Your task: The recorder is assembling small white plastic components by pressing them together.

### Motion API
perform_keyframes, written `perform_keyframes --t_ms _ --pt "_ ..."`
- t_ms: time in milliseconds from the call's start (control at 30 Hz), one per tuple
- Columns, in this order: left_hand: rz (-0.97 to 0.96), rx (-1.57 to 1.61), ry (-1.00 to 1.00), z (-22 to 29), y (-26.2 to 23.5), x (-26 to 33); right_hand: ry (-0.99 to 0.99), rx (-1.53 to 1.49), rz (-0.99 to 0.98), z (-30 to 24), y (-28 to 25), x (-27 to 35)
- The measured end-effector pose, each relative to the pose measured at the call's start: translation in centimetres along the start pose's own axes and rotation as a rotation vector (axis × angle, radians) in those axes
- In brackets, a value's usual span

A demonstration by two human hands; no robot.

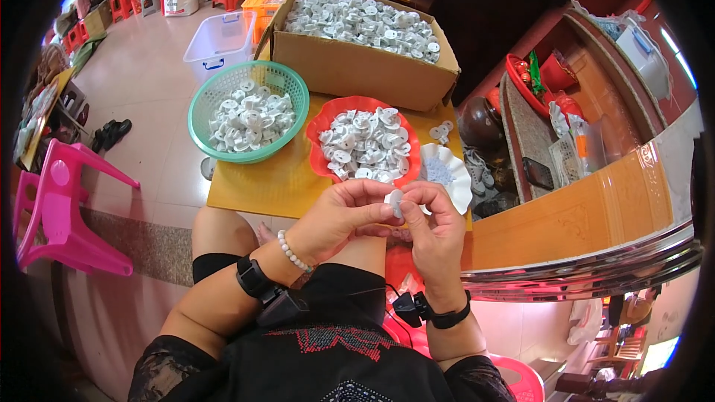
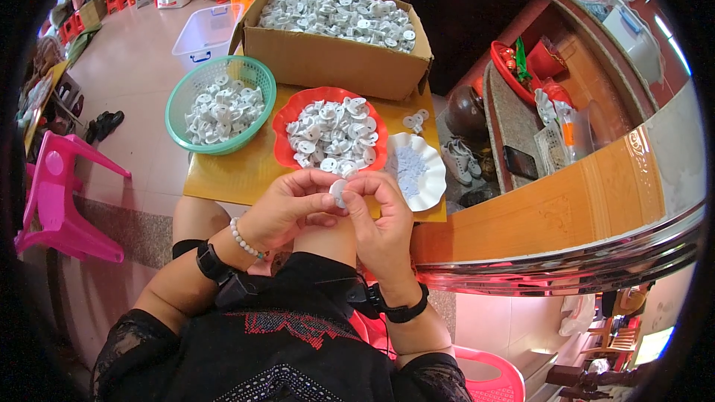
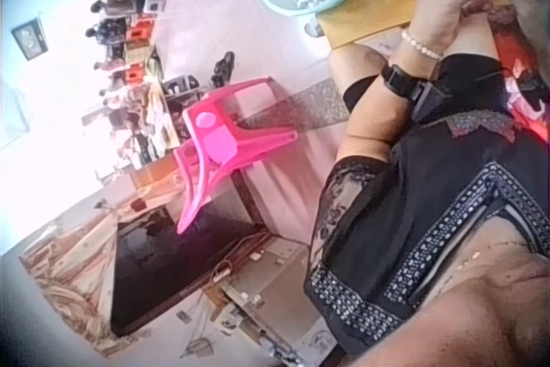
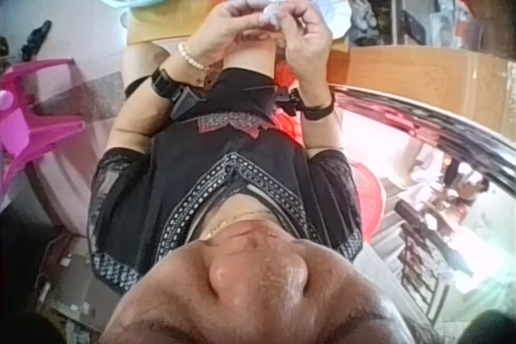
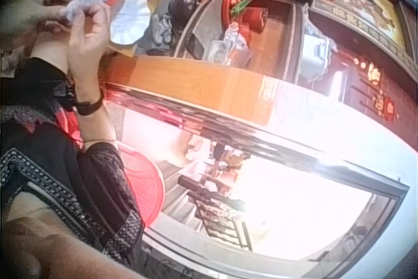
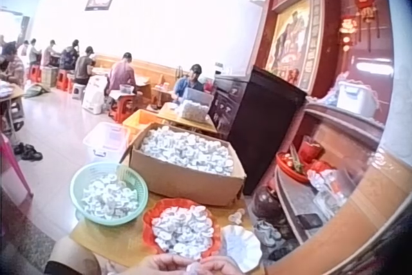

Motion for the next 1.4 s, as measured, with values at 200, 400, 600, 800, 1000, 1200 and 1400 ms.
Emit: perform_keyframes --t_ms 200,400,600,800,1000,1200,1400 --pt "0.029 -0.036 0.023 0.2 0.1 0.1 -0.046 0.012 -0.027 -0.1 0.0 -0.2" --pt "0.039 -0.064 0.038 0.3 -0.1 0.0 0.016 0.003 -0.104 -0.1 0.2 -0.3" --pt "0.031 -0.103 0.067 0.7 0.0 0.1 0.037 -0.038 -0.113 -0.1 0.3 -0.5" --pt "0.035 -0.140 0.082 0.9 0.1 0.2 -0.113 0.163 -0.135 -1.1 0.5 -0.6" --pt "0.047 -0.155 0.133 1.3 -0.4 0.1 -0.157 0.170 -0.137 -0.8 0.8 -0.5" --pt "0.233 -0.419 0.707 10.6 -5.0 -0.2 0.048 0.185 0.044 4.3 -3.5 -3.9" --pt "0.745 -1.134 1.223 18.8 -9.3 3.6 0.072 1.043 -0.011 13.3 -11.1 -6.0"
Point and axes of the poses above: each hand's wrist, its own x-axis away from the middle knuckle, its own y-axis out of the palm, z = x × y, the point moved 9 cm from there along -x, towards the middle knuckle, and after that the axes turned 10 degrees about z, right-handed, at the moved point
